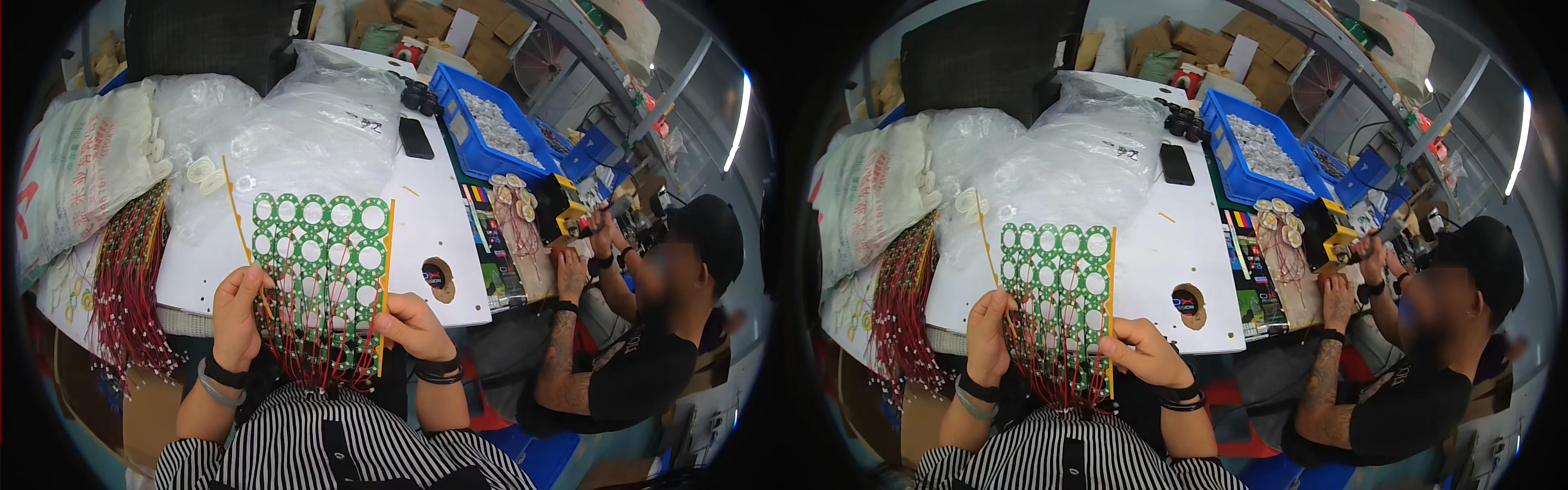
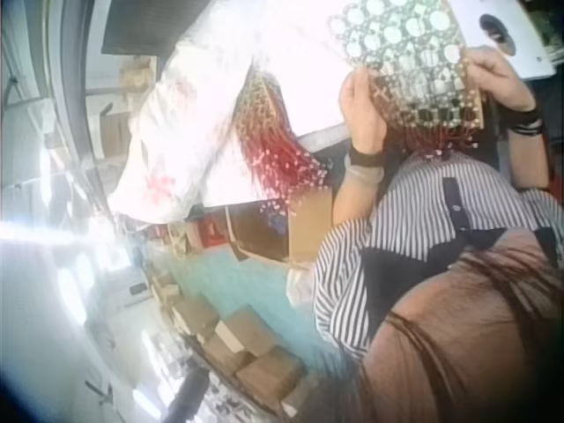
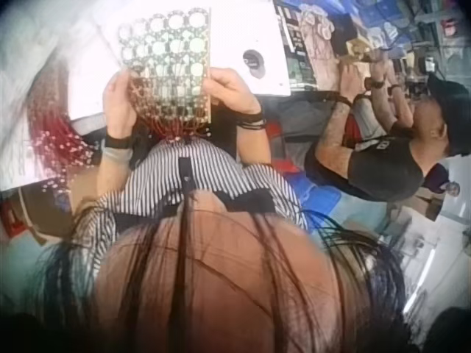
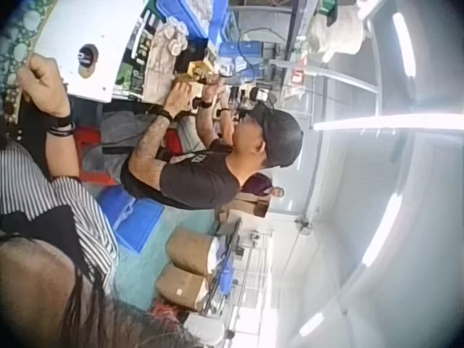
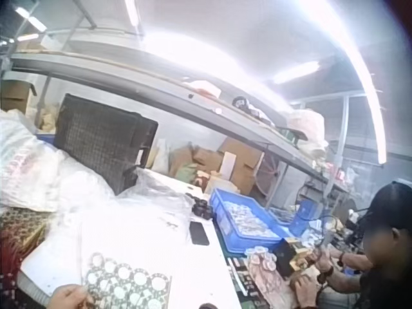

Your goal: Manually assemble and sort electrical wiring and small plastic components at a factory workstation.

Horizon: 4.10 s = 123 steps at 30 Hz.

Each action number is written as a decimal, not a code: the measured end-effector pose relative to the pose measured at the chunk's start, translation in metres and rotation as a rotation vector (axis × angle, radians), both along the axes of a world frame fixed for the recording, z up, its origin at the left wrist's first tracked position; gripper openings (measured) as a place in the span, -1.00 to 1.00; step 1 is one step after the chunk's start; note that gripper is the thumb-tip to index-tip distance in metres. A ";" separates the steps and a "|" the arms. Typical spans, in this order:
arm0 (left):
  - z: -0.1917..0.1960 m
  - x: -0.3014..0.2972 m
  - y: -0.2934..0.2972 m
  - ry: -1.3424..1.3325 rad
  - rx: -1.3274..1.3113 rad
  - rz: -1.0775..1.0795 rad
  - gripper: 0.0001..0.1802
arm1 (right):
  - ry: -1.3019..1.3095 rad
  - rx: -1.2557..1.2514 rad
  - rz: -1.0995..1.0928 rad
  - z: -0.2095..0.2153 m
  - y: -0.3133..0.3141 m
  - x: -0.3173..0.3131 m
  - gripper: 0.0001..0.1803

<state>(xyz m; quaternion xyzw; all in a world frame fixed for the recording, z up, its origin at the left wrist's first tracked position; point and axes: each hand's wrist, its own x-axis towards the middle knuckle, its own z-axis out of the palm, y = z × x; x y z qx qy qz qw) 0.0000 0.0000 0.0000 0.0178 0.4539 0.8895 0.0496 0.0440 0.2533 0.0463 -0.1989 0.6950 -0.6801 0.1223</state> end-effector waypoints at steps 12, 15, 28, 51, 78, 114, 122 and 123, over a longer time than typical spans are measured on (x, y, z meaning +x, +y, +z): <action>-0.006 -0.007 0.011 -0.161 0.163 -0.118 -0.69 | -0.018 -0.783 -0.175 -0.009 -0.023 -0.021 -0.53; -0.004 -0.006 0.001 -0.026 0.119 -0.052 -0.68 | 0.048 -0.446 -0.533 -0.011 -0.001 -0.027 -0.64; 0.001 0.012 0.010 -0.018 0.122 -0.412 -0.67 | -0.345 -0.672 -0.023 -0.014 -0.045 -0.015 -0.58; 0.047 -0.038 0.005 0.312 -0.504 -0.170 -0.66 | -0.201 -0.660 -0.574 -0.040 -0.016 0.053 -0.48; 0.061 -0.042 0.087 0.339 -0.708 -0.508 -0.60 | -0.096 -0.659 -0.630 -0.023 0.020 0.031 -0.58; 0.018 0.017 0.050 0.341 -0.406 -0.071 -0.64 | 0.018 -0.440 -0.529 -0.039 -0.030 0.018 -0.79; 0.005 0.015 0.049 0.213 -0.232 -0.214 -0.63 | -0.084 -0.481 -0.492 -0.042 -0.032 0.015 -0.77; 0.004 0.014 0.048 0.170 -0.147 -0.278 -0.62 | -0.114 -0.532 -0.483 -0.047 -0.031 0.013 -0.77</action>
